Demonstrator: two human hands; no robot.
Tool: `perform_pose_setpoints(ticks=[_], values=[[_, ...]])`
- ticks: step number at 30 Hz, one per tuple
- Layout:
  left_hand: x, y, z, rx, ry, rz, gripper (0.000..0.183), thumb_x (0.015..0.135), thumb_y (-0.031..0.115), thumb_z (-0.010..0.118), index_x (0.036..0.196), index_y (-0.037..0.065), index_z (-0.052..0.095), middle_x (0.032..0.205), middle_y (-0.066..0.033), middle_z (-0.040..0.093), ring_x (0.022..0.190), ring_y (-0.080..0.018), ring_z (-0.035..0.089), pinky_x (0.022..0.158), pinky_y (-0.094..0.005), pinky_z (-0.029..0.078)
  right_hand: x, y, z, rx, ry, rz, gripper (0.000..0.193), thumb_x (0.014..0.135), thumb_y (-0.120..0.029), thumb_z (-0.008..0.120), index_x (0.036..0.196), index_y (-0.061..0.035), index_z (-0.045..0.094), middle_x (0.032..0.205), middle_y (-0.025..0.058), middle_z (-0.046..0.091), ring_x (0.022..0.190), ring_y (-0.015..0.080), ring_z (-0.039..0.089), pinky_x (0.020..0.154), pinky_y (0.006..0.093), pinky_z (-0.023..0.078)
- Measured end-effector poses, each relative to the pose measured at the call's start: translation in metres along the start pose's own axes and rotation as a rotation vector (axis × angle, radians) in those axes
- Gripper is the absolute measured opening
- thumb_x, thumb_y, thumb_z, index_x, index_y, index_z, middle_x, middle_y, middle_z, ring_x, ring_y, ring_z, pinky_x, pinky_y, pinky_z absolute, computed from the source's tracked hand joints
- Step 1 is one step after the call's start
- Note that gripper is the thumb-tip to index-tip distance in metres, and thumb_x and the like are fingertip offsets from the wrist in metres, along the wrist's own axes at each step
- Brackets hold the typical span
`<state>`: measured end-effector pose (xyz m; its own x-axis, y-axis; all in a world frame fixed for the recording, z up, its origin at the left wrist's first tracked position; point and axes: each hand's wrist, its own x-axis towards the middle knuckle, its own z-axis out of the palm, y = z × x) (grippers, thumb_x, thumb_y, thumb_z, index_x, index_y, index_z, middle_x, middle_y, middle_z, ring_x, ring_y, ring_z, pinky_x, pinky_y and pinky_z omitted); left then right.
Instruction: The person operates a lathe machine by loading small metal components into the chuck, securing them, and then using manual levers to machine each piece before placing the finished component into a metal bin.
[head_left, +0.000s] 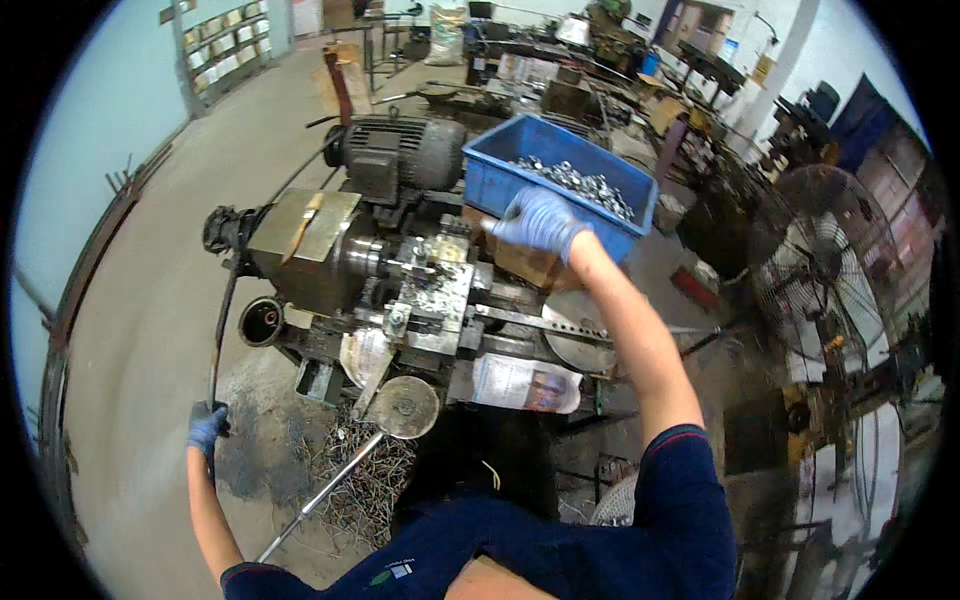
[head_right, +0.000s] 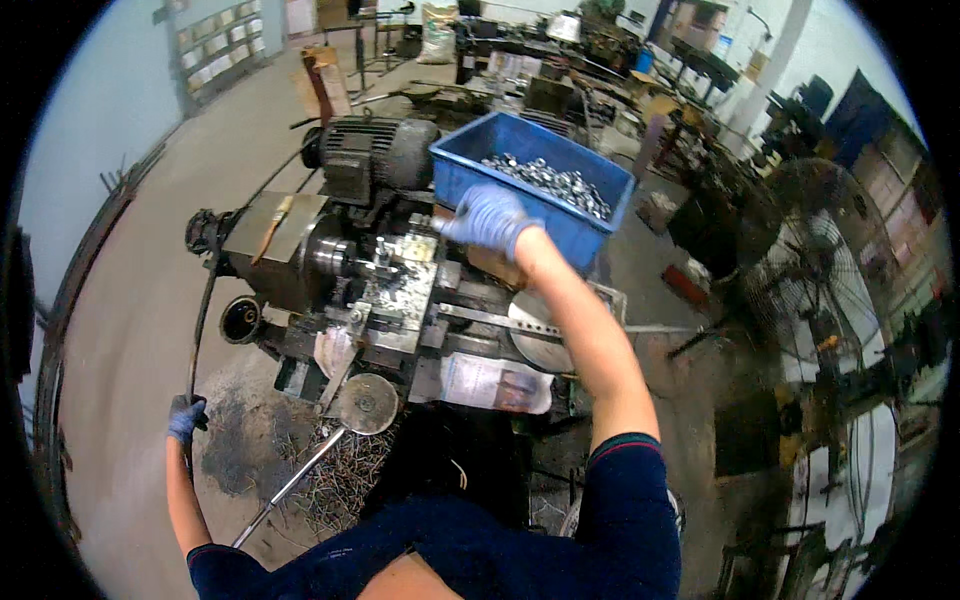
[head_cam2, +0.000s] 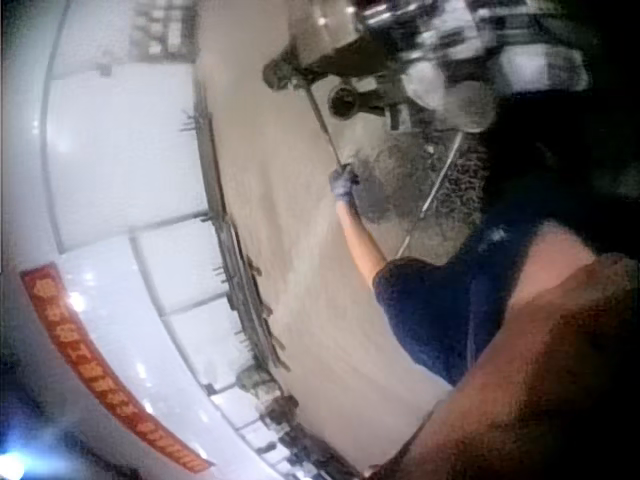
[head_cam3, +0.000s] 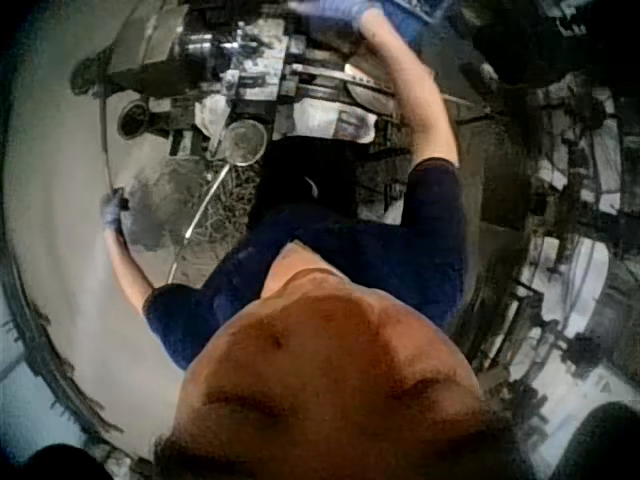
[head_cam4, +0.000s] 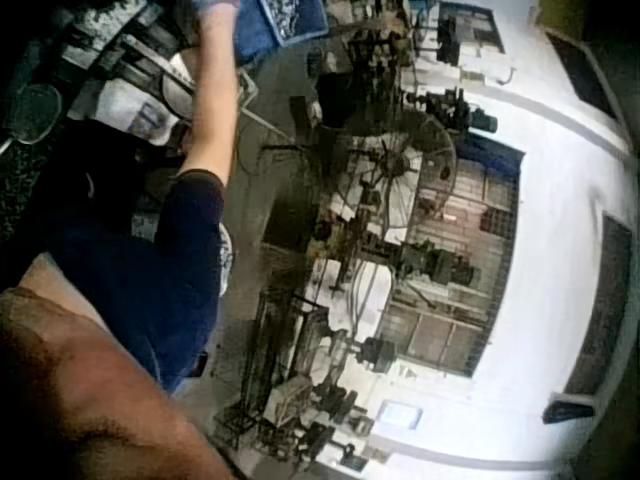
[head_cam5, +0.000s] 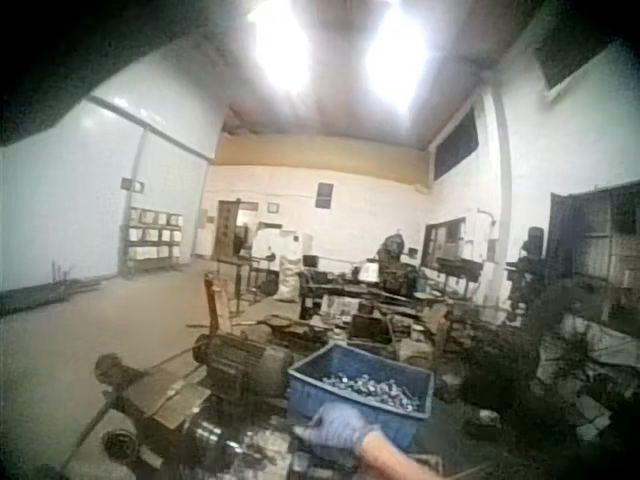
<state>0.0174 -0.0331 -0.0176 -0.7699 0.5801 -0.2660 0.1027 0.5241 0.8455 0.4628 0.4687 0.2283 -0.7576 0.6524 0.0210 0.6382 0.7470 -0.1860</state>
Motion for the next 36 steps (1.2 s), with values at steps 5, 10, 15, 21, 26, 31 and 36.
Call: perform_pose_setpoints(ticks=[5,10,15,21,26,31,36], values=[[0.011,0.035,0.029,0.079,0.069,0.106,0.018,0.082,0.018,0.062,0.086,0.001,0.058,0.06,-0.0052,0.053,0.049,-0.0146,0.053,0.042,-0.028,0.044,-0.036,0.072,-0.014,-0.338,0.485,0.175,0.054,0.074,-0.054,0.059,0.111,-0.0153,0.064,0.136,0.0145,0.042,0.115,0.0361,0.046,0.093,0.0496,0.039],[0.008,0.009,-0.003,0.104,0.029,0.148,0.026,0.084,0.027,0.065,0.086,0.003,0.058,0.061,-0.0021,0.051,0.05,-0.0109,0.048,0.044,-0.0251,0.041,-0.16,0.087,0.009,-0.006,0.562,0.083,0.038,0.075,-0.039,0.068,0.099,-0.0088,0.067,0.109,0.0175,0.06,0.1,0.032,0.059,0.087,0.0371,0.047],[-0.008,0.009,0.004,0.077,0.098,0.083,0.029,0.081,0.031,0.068,0.087,0.004,0.059,0.061,-0.0018,0.05,0.051,-0.0108,0.047,0.046,-0.0248,0.042,-0.351,0.149,0.108,0.124,0.434,0.643,0.042,0.073,-0.045,0.067,0.088,-0.0057,0.068,0.085,0.0146,0.066,0.082,0.0315,0.063,0.073,0.0395,0.049],[0.06,-0.003,-0.042,0.001,-0.12,-0.28,0.031,0.08,0.032,0.069,0.092,0.005,0.06,0.062,-0.0046,0.053,0.052,-0.0155,0.049,0.047,-0.0286,0.043,-0.564,0.112,0.269,0.305,-0.122,1.241,0.045,0.072,-0.049,0.065,0.095,-0.0103,0.069,0.094,0.0146,0.067,0.089,0.0311,0.063,0.081,0.0376,0.049],[0.041,0.002,-0.018,0.082,0.035,-0.179,0.038,0.079,0.032,0.07,0.101,0.003,0.059,0.067,-0.0059,0.054,0.055,-0.0158,0.05,0.054,-0.0298,0.045,-0.559,0.074,0.284,0.388,-0.261,1.328,0.064,0.07,-0.055,0.063,0.107,-0.0037,0.064,0.101,0.0205,0.064,0.094,0.0339,0.062,0.085,0.0385,0.047],[0.014,0.02,0.009,0.068,0.102,-0.052,0.041,0.079,0.034,0.07,0.103,0.003,0.058,0.069,-0.0054,0.054,0.056,-0.0154,0.05,0.056,-0.0288,0.046,-0.533,0.078,0.307,0.33,-0.41,1.35,0.067,0.07,-0.058,0.061,0.11,-0.0037,0.062,0.108,0.0211,0.061,0.101,0.0342,0.059,0.09,0.0402,0.045],[0.007,0.014,0.001,0.077,0.132,-0.009,0.037,0.079,0.034,0.07,0.097,0.003,0.059,0.067,-0.0039,0.055,0.054,-0.0129,0.05,0.051,-0.0248,0.045,-0.535,0.086,0.313,0.442,-0.247,1.416,0.069,0.07,-0.061,0.06,0.107,-0.002,0.063,0.108,0.0225,0.061,0.102,0.0352,0.059,0.089,0.0397,0.045]])
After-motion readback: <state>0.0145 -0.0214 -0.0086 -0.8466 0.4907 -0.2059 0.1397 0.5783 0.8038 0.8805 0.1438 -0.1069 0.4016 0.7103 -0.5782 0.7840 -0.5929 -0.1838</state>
